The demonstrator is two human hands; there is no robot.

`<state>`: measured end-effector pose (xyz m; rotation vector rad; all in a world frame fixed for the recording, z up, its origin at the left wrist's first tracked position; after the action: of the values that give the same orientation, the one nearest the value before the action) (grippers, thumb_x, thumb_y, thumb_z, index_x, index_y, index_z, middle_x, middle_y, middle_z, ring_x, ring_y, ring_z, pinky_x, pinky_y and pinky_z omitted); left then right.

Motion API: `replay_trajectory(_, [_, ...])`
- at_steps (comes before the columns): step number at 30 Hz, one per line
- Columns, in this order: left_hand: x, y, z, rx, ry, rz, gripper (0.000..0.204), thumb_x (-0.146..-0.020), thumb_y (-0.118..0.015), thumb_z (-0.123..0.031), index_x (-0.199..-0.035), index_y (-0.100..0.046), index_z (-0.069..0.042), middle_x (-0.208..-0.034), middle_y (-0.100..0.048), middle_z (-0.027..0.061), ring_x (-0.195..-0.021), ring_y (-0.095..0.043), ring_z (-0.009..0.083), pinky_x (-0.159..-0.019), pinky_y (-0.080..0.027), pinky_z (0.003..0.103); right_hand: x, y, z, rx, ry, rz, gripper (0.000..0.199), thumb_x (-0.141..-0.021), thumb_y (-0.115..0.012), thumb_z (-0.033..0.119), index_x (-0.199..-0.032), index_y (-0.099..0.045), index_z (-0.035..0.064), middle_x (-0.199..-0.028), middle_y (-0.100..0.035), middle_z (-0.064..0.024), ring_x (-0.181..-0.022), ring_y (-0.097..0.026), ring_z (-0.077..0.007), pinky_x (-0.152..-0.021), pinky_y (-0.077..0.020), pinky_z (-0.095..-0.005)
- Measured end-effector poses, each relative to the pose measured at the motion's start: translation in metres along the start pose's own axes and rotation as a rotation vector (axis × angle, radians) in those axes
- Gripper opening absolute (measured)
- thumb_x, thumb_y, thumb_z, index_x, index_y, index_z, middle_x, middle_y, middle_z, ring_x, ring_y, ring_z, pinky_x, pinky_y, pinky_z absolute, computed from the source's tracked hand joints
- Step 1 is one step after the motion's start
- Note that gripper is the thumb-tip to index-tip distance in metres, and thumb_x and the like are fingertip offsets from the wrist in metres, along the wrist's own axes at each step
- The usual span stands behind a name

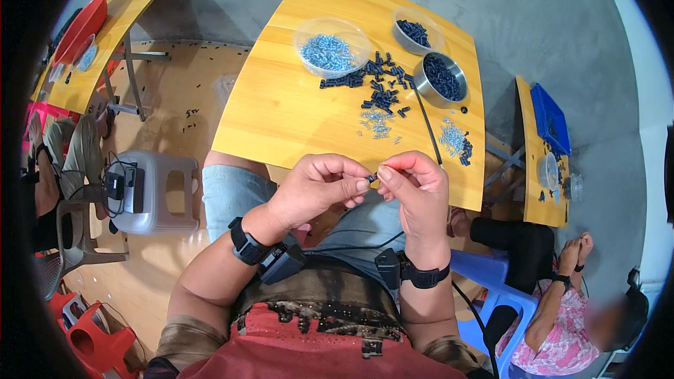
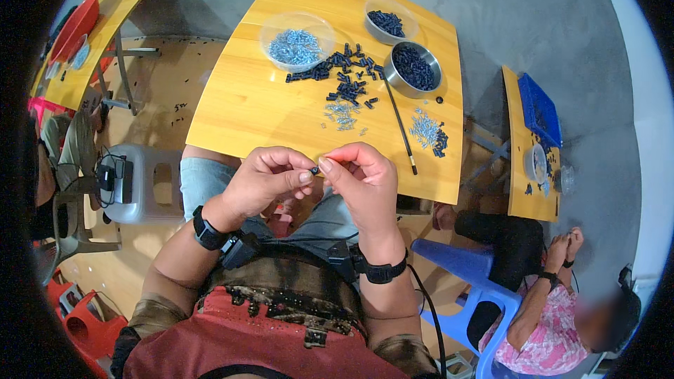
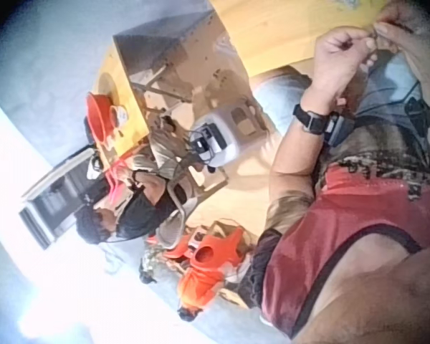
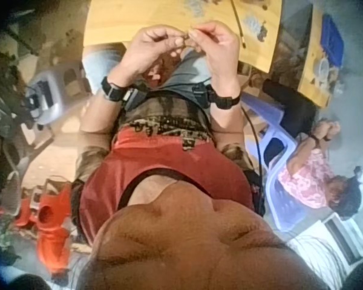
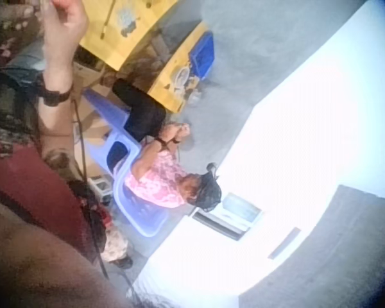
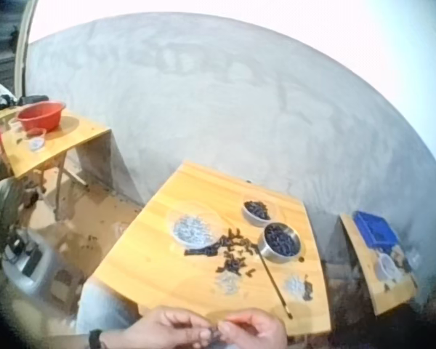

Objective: Assembling small black and blue plastic components at a workshop table.

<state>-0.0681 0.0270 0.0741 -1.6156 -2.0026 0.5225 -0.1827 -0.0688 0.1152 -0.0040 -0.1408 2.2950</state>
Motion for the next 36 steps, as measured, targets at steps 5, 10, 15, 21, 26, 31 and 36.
replay_trajectory(5, [0.002, 0.004, 0.001, 0.033, -0.003, 0.005, 0.015, -0.084, -0.063, -0.010, -0.095, -0.062, 0.000, -0.080, -0.064, 0.0043, -0.069, -0.059, 0.0086, -0.063, -0.050, 0.021, -0.001, -0.006, 0.000, 0.019, -0.005, -0.009, 0.009, -0.076, -0.067, 0.003, -0.079, -0.059, 0.0018, -0.068, -0.059, -0.0005, -0.056, -0.052, -0.0039, -0.050, -0.0401, -0.0164])
replay_trajectory(10, [0.006, 0.008, -0.005, 0.059, 0.038, -0.018, 0.016, -0.084, -0.063, -0.011, -0.096, -0.062, 0.000, -0.081, -0.064, 0.0066, -0.070, -0.061, 0.0109, -0.064, -0.051, 0.023, -0.002, -0.011, 0.002, 0.020, -0.010, -0.012, 0.010, -0.076, -0.067, 0.004, -0.079, -0.058, 0.0026, -0.066, -0.058, 0.0003, -0.055, -0.052, -0.0037, -0.049, -0.0389, -0.0159])
replay_trajectory(15, [0.006, 0.013, -0.001, 0.216, 0.058, -0.031, 0.017, -0.084, -0.062, -0.011, -0.096, -0.060, 0.001, -0.083, -0.065, 0.0095, -0.072, -0.063, 0.0140, -0.065, -0.052, 0.025, -0.006, -0.016, 0.001, 0.031, -0.045, -0.024, 0.010, -0.077, -0.067, 0.006, -0.078, -0.058, 0.0037, -0.065, -0.057, 0.0011, -0.053, -0.050, -0.0030, -0.046, -0.0368, -0.0153])
replay_trajectory(21, [0.008, 0.017, -0.001, 0.287, 0.081, -0.005, 0.017, -0.084, -0.062, -0.010, -0.096, -0.060, 0.001, -0.084, -0.065, 0.0096, -0.073, -0.063, 0.0143, -0.066, -0.052, 0.024, -0.009, -0.021, -0.002, 0.061, -0.067, -0.019, 0.010, -0.077, -0.068, 0.007, -0.077, -0.058, 0.0039, -0.063, -0.056, 0.0015, -0.051, -0.049, -0.0028, -0.045, -0.0358, -0.0154])
replay_trajectory(26, [0.010, 0.018, -0.004, 0.221, 0.129, -0.036, 0.018, -0.084, -0.063, -0.011, -0.097, -0.061, 0.000, -0.083, -0.064, 0.0080, -0.072, -0.062, 0.0132, -0.065, -0.052, 0.024, -0.011, -0.022, -0.002, 0.068, -0.051, -0.027, 0.010, -0.077, -0.067, 0.007, -0.076, -0.057, 0.0043, -0.062, -0.056, 0.0018, -0.050, -0.049, -0.0027, -0.045, -0.0355, -0.0155])
replay_trajectory(31, [0.008, 0.019, 0.001, 0.267, 0.107, -0.042, 0.015, -0.085, -0.060, -0.009, -0.096, -0.061, 0.000, -0.082, -0.065, 0.0089, -0.071, -0.063, 0.0134, -0.064, -0.052, 0.023, -0.010, -0.025, -0.002, 0.061, -0.051, -0.025, 0.011, -0.077, -0.067, 0.007, -0.076, -0.057, 0.0044, -0.062, -0.055, 0.0018, -0.050, -0.048, -0.0026, -0.044, -0.0353, -0.0156])
replay_trajectory(36, [0.008, 0.020, 0.002, 0.330, 0.108, -0.001, 0.016, -0.086, -0.060, -0.008, -0.099, -0.060, 0.001, -0.084, -0.064, 0.0102, -0.074, -0.063, 0.0151, -0.069, -0.052, 0.025, -0.010, -0.024, -0.003, 0.056, -0.051, -0.030, 0.011, -0.077, -0.067, 0.007, -0.076, -0.056, 0.0046, -0.062, -0.055, 0.0018, -0.050, -0.048, -0.0025, -0.044, -0.0352, -0.0158])
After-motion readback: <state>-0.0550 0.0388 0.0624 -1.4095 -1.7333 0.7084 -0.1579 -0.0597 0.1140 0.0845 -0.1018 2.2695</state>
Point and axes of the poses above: each hand's wrist, its own x-axis away from the middle knuckle, its own y-axis out of the back of the hand, z = x × y, the point moved 4 cm from there along -x, towards the middle knuckle
